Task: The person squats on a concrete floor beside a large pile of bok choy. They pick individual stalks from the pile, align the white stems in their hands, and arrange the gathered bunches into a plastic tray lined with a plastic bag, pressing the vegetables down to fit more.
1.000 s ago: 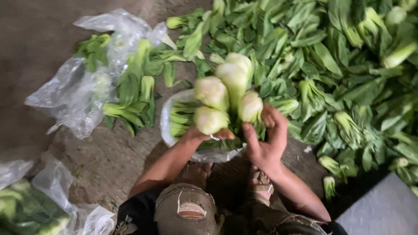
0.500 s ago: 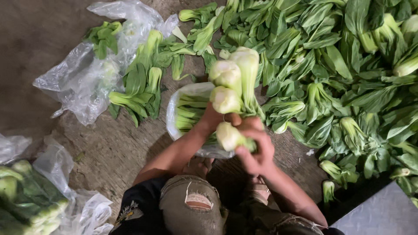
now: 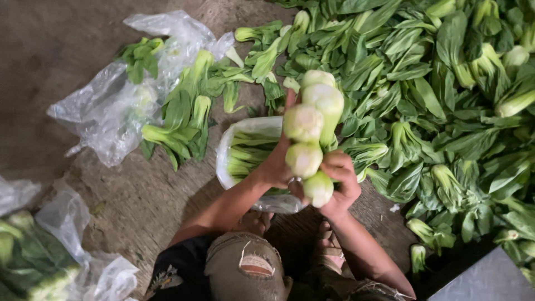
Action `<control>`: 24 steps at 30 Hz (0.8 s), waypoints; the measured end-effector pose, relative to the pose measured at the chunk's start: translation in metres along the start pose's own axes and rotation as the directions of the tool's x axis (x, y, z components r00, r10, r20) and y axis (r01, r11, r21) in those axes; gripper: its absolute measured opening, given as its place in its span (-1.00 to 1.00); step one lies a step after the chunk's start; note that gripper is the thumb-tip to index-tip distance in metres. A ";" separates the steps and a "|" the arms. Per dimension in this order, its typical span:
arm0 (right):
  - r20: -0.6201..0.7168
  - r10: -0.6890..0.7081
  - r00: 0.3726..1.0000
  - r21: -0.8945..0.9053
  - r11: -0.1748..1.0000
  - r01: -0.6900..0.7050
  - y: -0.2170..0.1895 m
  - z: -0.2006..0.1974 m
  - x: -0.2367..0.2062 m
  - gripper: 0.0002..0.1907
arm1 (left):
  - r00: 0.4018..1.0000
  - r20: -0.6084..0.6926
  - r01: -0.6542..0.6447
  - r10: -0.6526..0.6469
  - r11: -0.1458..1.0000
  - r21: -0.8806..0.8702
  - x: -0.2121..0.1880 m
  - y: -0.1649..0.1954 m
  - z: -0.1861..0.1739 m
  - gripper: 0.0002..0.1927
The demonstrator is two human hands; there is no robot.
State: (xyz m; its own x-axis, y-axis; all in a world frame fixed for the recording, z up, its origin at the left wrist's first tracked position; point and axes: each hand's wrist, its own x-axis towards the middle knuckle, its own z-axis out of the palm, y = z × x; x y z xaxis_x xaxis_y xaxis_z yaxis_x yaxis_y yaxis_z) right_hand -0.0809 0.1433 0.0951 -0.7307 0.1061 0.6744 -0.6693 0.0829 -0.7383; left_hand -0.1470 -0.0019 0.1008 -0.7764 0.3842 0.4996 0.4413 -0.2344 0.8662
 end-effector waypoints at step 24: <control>0.278 0.679 0.680 -0.562 0.689 -0.458 0.148 -0.048 -0.013 -0.54 | 0.951 0.247 -0.047 -0.187 0.701 0.712 -0.034 0.017 -0.022 0.14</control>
State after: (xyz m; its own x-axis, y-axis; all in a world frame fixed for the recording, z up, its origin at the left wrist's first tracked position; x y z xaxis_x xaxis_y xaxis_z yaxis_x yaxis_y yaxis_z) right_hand -0.1638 0.2017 -0.0239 -0.9884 -0.1468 -0.0398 -0.0509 0.5659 -0.8229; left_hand -0.1231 -0.0382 0.0979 -0.7095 0.6297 0.3163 0.6663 0.4534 0.5920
